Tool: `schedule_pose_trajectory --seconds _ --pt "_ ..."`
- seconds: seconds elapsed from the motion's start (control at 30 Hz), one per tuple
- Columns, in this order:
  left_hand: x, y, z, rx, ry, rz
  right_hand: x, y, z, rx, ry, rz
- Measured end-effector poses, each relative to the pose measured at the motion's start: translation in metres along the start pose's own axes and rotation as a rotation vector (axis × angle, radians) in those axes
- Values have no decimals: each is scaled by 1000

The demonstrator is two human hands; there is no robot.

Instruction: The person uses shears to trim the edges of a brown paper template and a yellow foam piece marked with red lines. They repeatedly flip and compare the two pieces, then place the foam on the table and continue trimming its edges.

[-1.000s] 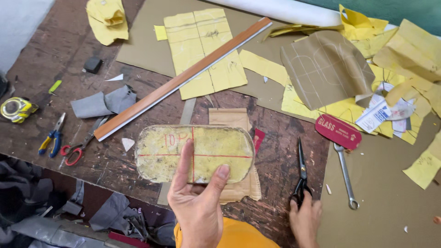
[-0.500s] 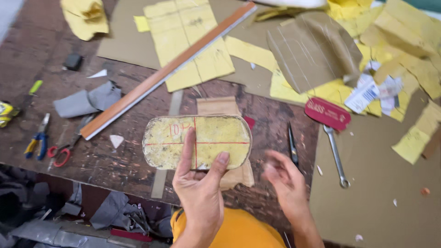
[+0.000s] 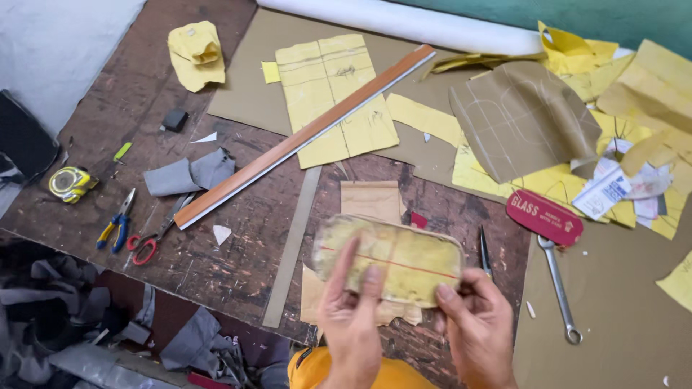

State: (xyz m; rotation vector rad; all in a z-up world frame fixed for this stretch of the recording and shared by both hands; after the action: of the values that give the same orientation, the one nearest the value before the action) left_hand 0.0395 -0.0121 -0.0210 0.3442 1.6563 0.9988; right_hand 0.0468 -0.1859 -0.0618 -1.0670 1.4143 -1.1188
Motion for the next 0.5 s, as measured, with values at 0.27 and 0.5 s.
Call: schedule_pose_trajectory --seconds 0.27,0.5 --pt "11 25 0 65 6 67 50 46 -5 133 -26 249" --pt "0 25 -12 133 -17 -19 66 58 -4 182 -115 342"
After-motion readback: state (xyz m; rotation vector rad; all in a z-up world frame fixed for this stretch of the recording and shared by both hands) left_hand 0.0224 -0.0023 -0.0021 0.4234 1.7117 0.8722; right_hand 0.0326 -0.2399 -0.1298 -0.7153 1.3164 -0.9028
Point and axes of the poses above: each hand's wrist, its own z-axis towards the middle knuckle, its own x-axis out of the back of the hand, y = z × x, the point moved 3 cm from there along z, towards the middle knuckle, and after that the axes turned 15 degrees about -z, right-handed, at the moved point
